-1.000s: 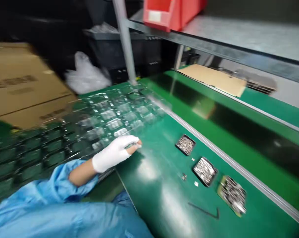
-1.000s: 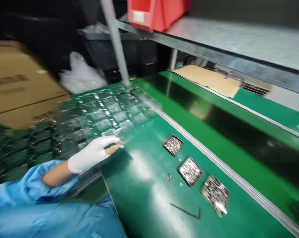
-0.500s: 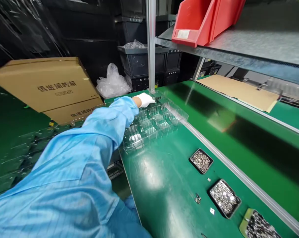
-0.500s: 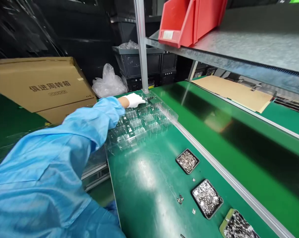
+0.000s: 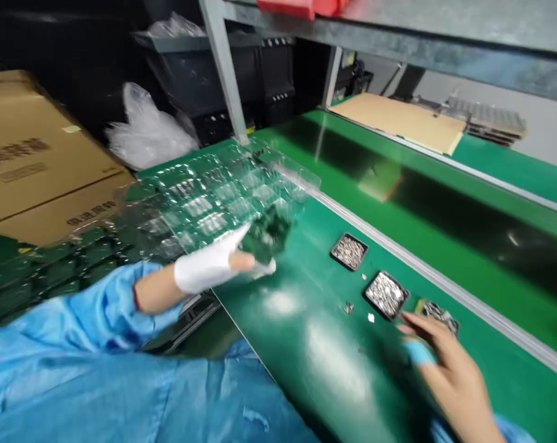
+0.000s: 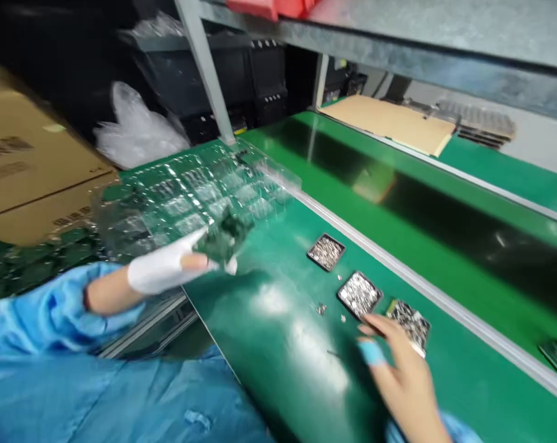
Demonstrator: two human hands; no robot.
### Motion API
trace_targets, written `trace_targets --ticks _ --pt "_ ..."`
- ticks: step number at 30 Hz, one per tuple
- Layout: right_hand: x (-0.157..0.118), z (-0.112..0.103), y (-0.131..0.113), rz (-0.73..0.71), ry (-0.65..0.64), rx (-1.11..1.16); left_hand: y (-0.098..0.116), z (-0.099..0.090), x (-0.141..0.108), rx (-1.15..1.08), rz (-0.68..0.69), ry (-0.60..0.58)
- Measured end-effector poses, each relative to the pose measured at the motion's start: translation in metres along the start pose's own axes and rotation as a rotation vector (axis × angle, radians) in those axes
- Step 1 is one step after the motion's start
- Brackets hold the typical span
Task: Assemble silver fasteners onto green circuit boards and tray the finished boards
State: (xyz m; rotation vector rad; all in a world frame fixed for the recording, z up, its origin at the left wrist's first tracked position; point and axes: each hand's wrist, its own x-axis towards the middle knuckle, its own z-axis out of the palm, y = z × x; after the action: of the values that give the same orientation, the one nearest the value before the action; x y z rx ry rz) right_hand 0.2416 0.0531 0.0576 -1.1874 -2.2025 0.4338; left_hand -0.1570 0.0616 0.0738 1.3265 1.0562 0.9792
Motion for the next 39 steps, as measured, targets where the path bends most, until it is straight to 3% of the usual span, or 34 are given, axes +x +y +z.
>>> trace_targets --ticks 3,5,8,11,13,17,21,24,28,30,32,35,37,39 --pt "-0.001 0.045 -0.038 -0.145 -0.172 0.143 -0.039 0.079 -0.032 -0.104 -0.082 -0.142" --pt "0.0 0.066 -0.056 -0.177 -0.232 0.2 -0.06 0.109 -0.039 -0.06 -0.069 -0.269" --pt "-0.009 0.076 -0.062 -0.133 -0.28 0.158 -0.074 0.117 -0.027 0.167 -0.027 -0.42" --pt "-0.025 0.073 -0.052 -0.099 -0.365 0.037 -0.066 0.104 0.005 0.579 0.008 -0.339" --pt "-0.031 0.07 -0.046 -0.1 -0.39 -0.016 -0.054 0.103 0.035 0.875 0.13 -0.302" --pt "-0.032 0.058 -0.045 -0.094 -0.27 0.04 -0.04 0.136 0.095 1.327 0.399 -0.271" --pt "-0.034 0.05 -0.045 0.03 -0.075 0.145 -0.043 0.173 0.132 1.469 0.425 -0.302" --pt "-0.037 0.052 -0.039 0.087 -0.033 0.182 -0.049 0.182 0.144 1.451 0.421 -0.305" --pt "-0.038 0.053 -0.033 0.088 0.005 0.178 -0.041 0.171 0.138 1.418 0.42 -0.252" --pt "-0.037 0.05 -0.035 0.095 0.099 0.144 -0.029 0.161 0.119 1.27 0.401 -0.179" --pt "-0.037 0.048 -0.04 0.082 0.217 0.099 -0.018 0.153 0.091 0.875 0.336 -0.147" --pt "-0.038 0.049 -0.052 -0.054 0.268 0.04 -0.006 0.147 0.043 0.344 0.165 -0.345" --pt "-0.039 0.052 -0.061 -0.167 0.216 0.005 -0.003 0.148 0.018 0.204 0.064 -0.444" --pt "-0.041 0.055 -0.069 -0.248 0.157 -0.04 -0.005 0.15 0.003 0.178 0.015 -0.459"
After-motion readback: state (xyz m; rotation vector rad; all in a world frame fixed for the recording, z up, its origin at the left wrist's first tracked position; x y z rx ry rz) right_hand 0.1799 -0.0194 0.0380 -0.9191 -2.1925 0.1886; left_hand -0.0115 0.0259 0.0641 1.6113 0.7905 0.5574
